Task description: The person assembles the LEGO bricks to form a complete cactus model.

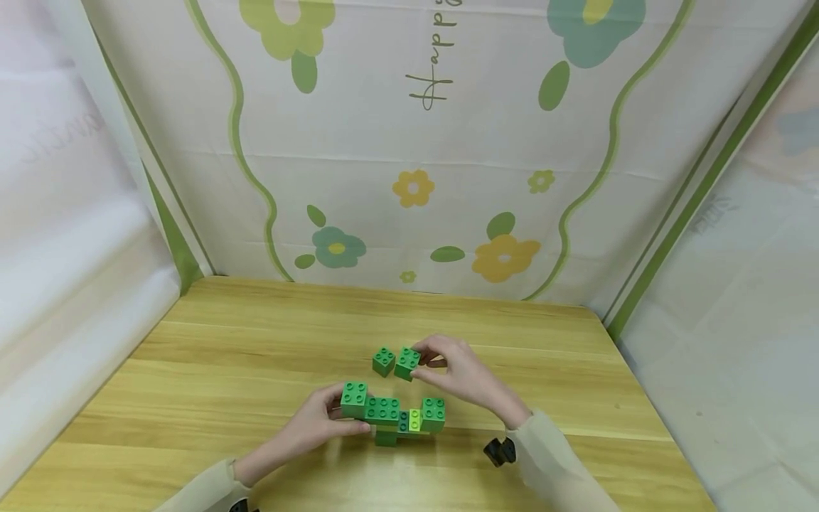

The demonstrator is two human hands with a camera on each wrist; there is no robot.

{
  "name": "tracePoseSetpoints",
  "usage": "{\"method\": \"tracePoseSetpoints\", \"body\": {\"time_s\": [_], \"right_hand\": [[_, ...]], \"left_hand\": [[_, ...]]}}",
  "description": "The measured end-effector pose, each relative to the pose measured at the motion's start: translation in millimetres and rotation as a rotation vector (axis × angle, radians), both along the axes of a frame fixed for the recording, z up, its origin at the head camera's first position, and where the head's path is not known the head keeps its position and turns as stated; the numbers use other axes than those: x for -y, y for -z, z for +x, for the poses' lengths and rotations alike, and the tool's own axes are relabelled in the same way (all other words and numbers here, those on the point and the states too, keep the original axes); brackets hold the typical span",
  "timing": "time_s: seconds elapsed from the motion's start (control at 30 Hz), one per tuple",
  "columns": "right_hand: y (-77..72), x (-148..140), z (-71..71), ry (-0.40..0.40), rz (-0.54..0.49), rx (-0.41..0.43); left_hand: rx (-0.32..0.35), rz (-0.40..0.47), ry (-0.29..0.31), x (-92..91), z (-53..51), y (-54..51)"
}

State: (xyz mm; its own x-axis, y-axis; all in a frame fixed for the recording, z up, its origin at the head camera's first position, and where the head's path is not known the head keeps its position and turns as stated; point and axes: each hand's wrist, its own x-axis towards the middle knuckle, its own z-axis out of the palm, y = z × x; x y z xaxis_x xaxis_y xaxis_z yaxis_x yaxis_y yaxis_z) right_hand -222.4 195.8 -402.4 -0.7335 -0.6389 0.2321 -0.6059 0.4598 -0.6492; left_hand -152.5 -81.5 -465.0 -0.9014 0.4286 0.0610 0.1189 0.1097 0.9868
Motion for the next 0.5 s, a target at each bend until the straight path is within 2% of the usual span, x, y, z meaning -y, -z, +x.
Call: {"method": "tracePoseSetpoints", "body": {"time_s": [0.27,0.5], "right_hand": [[-14.0,1.7,16.0,-0.029,0.018,-0.063],[-19.8,3.5,24.6,-0.076,0.015,-0.111]], "left_hand": [[0.008,-0.001,-0.002,0.2,0.4,-0.3],[0.008,0.004,-0.002,-0.5,-0.2,-1.6]]}}
